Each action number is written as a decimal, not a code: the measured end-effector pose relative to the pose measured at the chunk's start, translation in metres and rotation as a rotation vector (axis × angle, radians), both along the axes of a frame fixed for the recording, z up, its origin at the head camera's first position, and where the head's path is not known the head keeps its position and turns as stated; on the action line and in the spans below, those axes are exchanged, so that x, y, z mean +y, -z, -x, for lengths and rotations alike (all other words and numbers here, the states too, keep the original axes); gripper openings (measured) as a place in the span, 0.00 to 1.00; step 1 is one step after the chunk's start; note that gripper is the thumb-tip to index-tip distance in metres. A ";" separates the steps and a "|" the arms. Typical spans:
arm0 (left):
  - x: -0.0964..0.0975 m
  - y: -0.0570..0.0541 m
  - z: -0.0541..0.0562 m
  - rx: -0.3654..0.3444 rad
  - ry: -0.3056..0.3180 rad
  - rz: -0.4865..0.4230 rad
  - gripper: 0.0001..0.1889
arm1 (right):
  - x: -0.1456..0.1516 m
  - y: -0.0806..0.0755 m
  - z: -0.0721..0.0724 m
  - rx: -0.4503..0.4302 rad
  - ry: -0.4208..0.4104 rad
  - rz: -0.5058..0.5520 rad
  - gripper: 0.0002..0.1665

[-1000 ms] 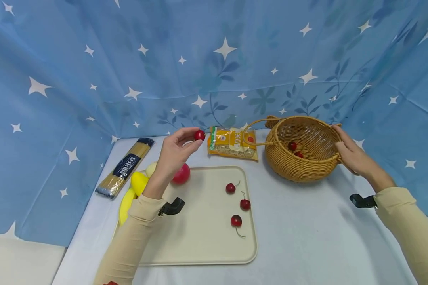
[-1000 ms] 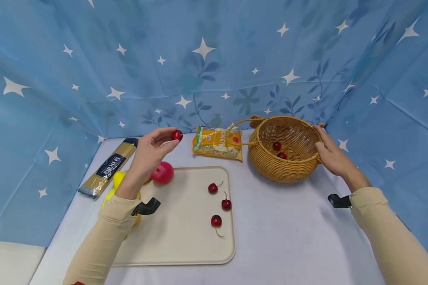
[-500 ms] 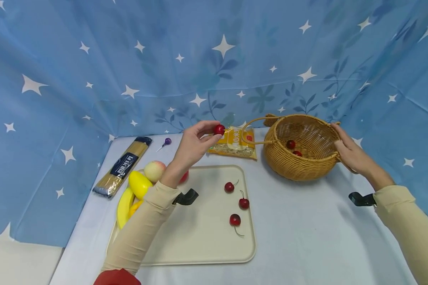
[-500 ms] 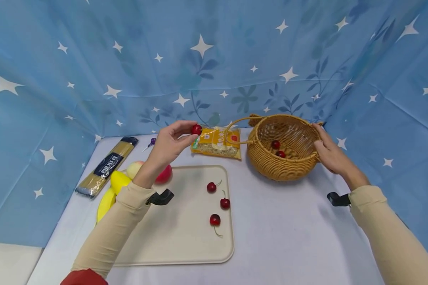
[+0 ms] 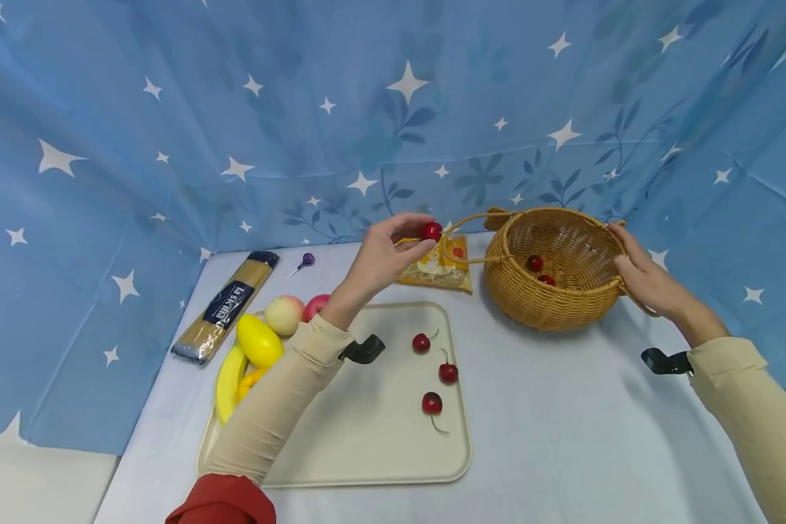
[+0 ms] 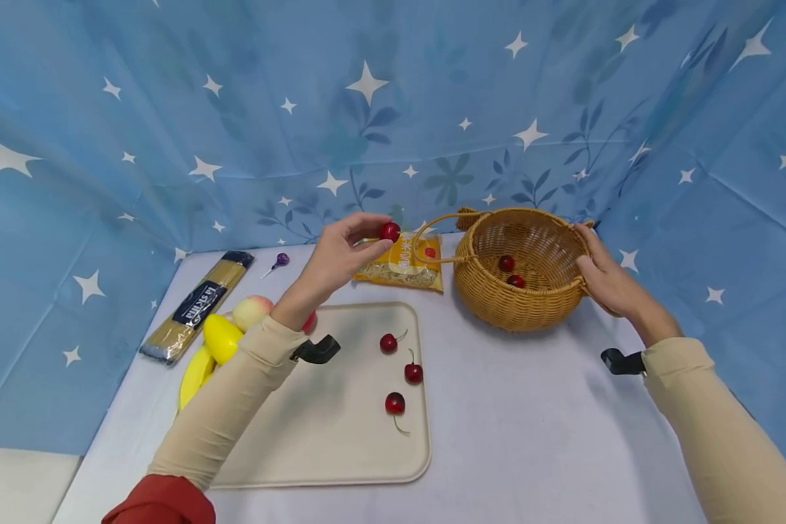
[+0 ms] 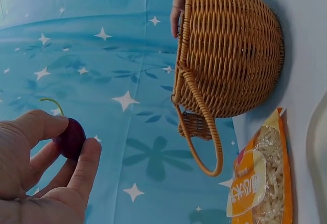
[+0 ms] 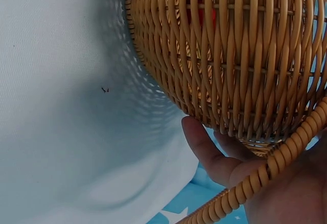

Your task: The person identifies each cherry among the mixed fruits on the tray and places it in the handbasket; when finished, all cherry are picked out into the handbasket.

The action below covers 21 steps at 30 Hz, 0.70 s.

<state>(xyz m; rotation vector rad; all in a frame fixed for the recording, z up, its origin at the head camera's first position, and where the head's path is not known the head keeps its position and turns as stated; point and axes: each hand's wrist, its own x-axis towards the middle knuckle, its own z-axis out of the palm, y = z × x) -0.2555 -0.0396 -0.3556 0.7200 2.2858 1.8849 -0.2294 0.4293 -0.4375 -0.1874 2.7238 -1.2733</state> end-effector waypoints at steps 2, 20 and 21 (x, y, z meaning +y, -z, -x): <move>0.005 0.000 0.003 0.005 0.000 0.012 0.21 | 0.000 -0.001 0.000 0.001 0.000 0.001 0.40; 0.074 0.006 0.029 0.077 0.083 0.167 0.20 | 0.000 0.000 0.001 -0.018 -0.009 -0.008 0.40; 0.078 0.006 0.031 0.093 0.085 0.189 0.20 | 0.000 0.000 0.001 -0.019 -0.009 -0.006 0.40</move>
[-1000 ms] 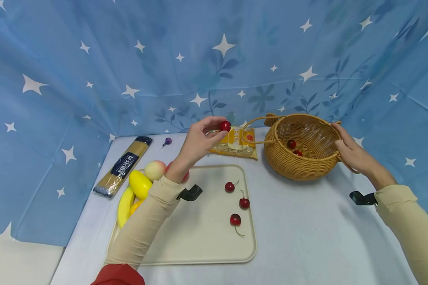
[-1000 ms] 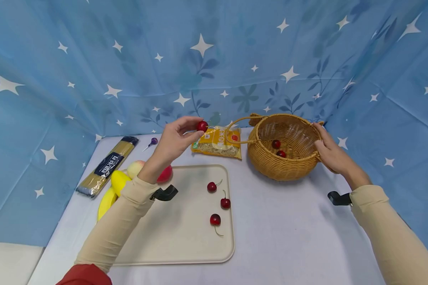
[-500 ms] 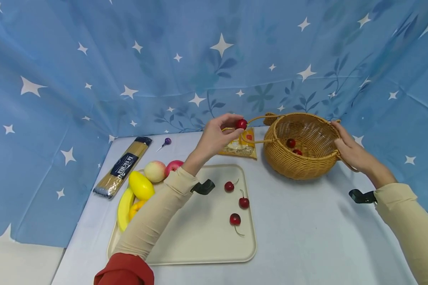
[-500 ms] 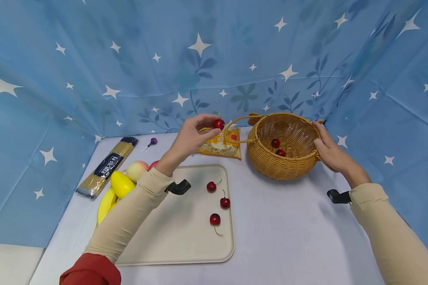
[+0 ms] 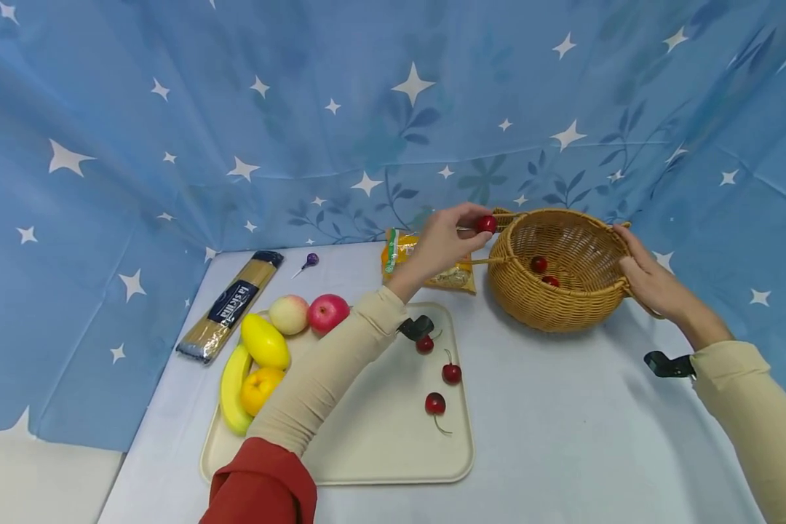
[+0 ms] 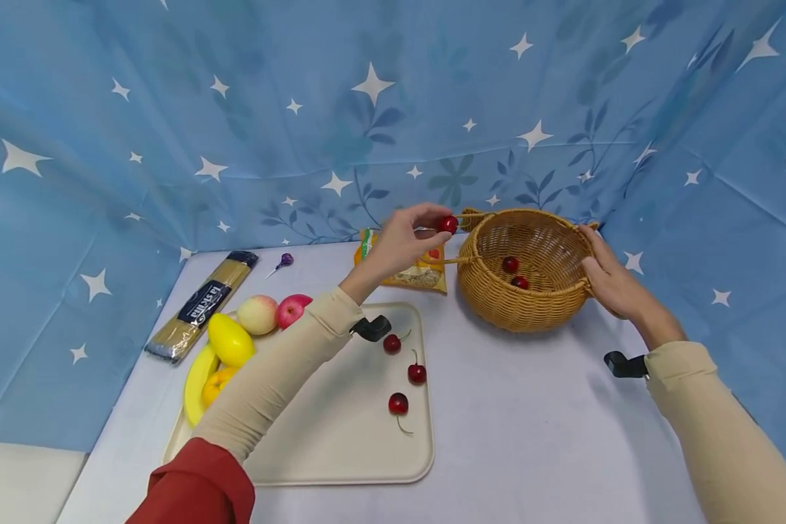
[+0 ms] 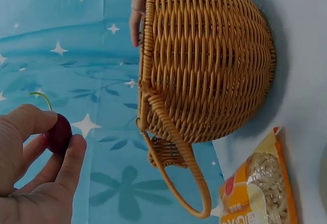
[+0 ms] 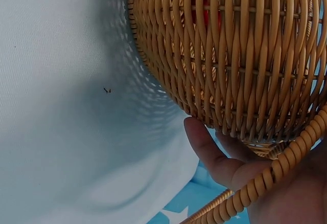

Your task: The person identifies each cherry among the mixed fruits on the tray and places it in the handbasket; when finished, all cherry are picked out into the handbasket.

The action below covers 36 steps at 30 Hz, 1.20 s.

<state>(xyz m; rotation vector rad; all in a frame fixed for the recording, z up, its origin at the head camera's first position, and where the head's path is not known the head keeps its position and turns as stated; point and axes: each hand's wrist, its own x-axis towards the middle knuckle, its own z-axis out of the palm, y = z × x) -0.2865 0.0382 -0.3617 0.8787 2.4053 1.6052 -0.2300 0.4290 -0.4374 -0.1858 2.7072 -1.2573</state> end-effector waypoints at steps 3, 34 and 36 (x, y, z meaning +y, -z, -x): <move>0.010 -0.001 0.003 0.053 0.015 0.057 0.21 | -0.002 -0.001 0.000 -0.007 -0.006 0.018 0.40; 0.112 0.023 -0.011 0.293 0.096 0.578 0.19 | -0.003 0.001 -0.001 0.041 0.022 -0.002 0.40; 0.111 0.024 -0.012 0.284 0.097 0.564 0.21 | -0.003 0.001 -0.001 0.038 0.021 0.006 0.40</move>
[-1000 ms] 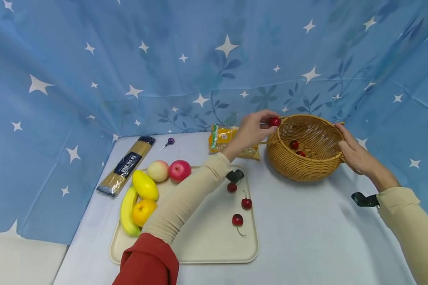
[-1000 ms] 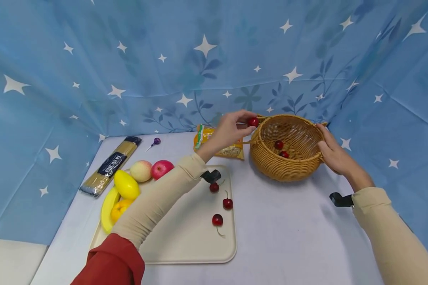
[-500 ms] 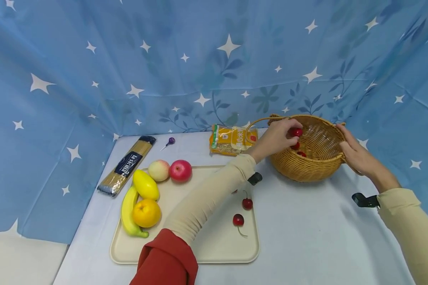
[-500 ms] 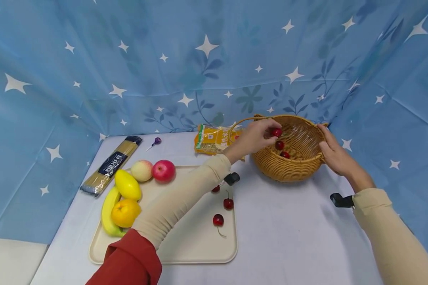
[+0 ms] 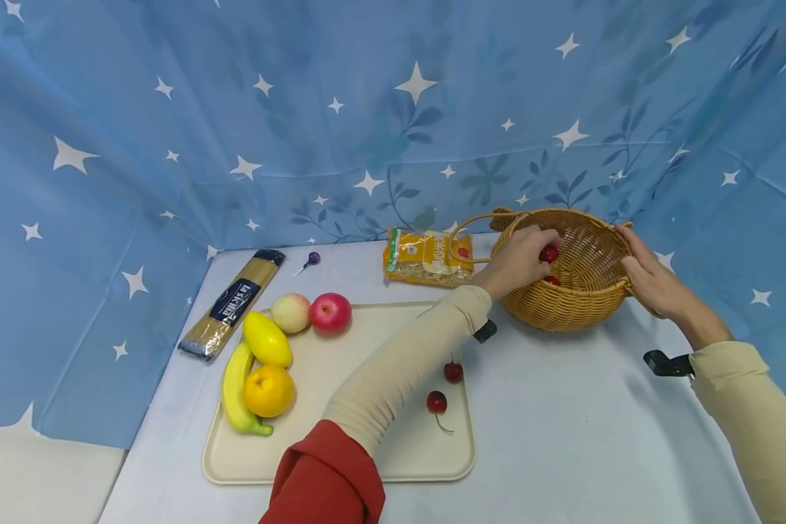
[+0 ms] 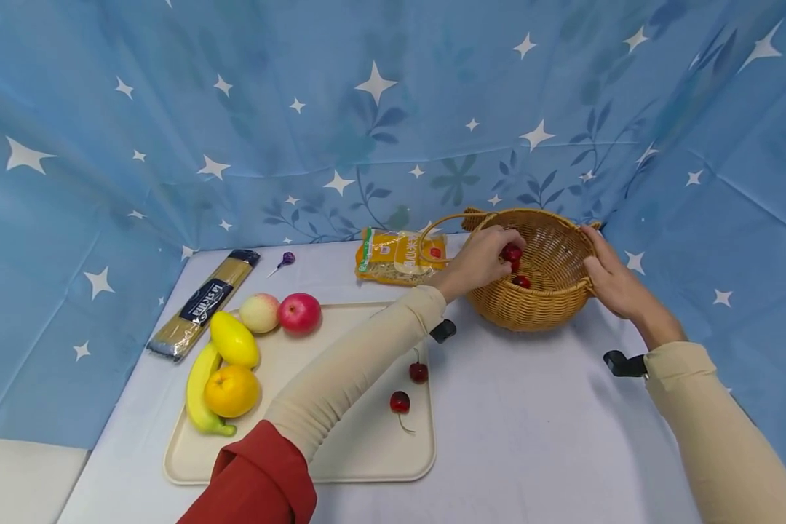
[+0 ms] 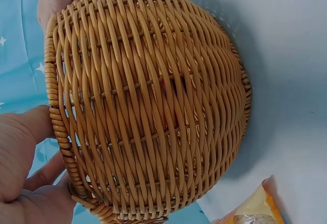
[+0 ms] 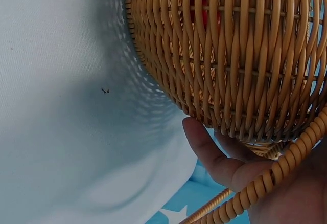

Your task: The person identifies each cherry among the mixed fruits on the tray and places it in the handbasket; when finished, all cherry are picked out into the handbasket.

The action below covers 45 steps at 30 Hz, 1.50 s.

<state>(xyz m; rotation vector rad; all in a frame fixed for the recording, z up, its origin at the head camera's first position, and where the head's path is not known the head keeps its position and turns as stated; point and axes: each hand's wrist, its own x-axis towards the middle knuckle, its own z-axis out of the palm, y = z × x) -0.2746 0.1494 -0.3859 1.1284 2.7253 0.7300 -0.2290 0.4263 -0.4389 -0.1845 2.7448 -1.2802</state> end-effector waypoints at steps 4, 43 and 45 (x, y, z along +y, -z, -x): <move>-0.002 0.002 0.000 -0.006 0.016 -0.022 0.22 | 0.000 0.000 0.000 -0.003 -0.008 -0.002 0.40; -0.071 0.044 -0.029 -0.012 0.178 -0.616 0.25 | -0.001 0.000 -0.002 0.014 0.006 -0.019 0.40; -0.077 0.044 -0.033 -0.008 0.171 -0.611 0.25 | -0.002 0.000 -0.002 0.009 0.002 -0.016 0.40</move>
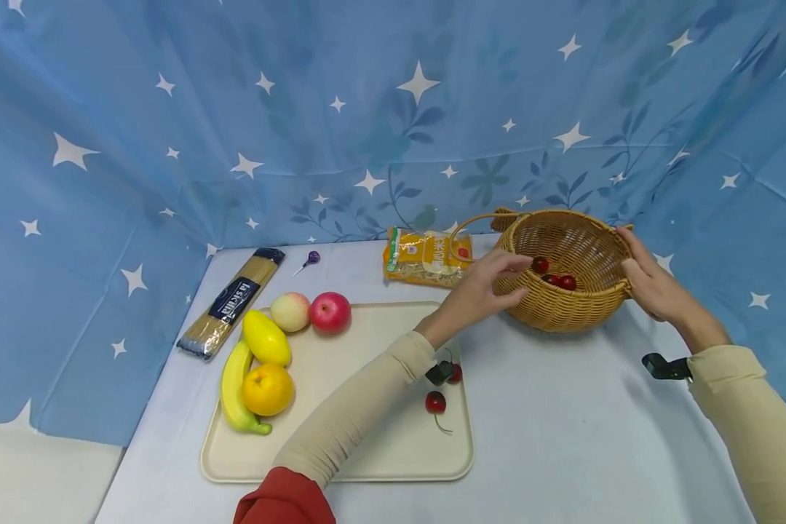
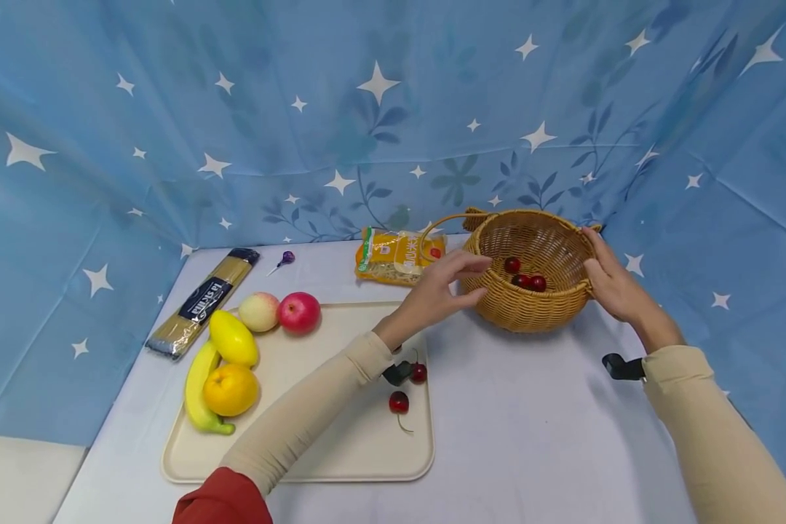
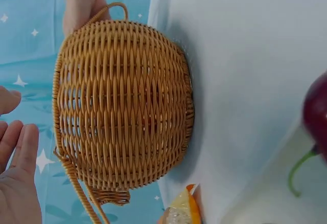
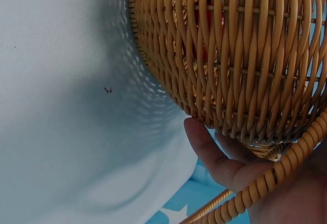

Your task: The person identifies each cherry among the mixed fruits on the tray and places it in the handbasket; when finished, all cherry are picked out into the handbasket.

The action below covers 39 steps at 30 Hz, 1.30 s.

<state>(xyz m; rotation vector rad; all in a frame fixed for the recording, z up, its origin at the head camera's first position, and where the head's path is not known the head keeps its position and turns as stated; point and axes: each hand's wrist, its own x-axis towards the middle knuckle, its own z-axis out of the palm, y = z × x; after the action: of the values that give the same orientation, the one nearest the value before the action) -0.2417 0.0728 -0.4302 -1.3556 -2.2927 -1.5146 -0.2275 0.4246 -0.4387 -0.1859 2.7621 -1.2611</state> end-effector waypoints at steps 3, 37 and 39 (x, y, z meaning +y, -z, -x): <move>-0.009 0.001 -0.006 -0.065 0.008 -0.021 0.25 | 0.000 0.000 0.000 0.002 0.000 -0.005 0.40; -0.132 0.064 -0.044 -0.433 -0.162 -0.044 0.22 | -0.001 0.003 0.003 -0.001 0.020 -0.017 0.41; -0.131 0.065 -0.042 -0.386 -0.172 -0.008 0.21 | -0.001 0.002 0.004 -0.011 0.019 -0.001 0.41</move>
<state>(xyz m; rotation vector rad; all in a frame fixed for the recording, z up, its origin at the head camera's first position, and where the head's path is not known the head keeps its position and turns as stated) -0.1996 -0.0586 -0.4950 -0.8946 -2.5324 -1.8552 -0.2315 0.4235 -0.4406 -0.1528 2.7614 -1.2613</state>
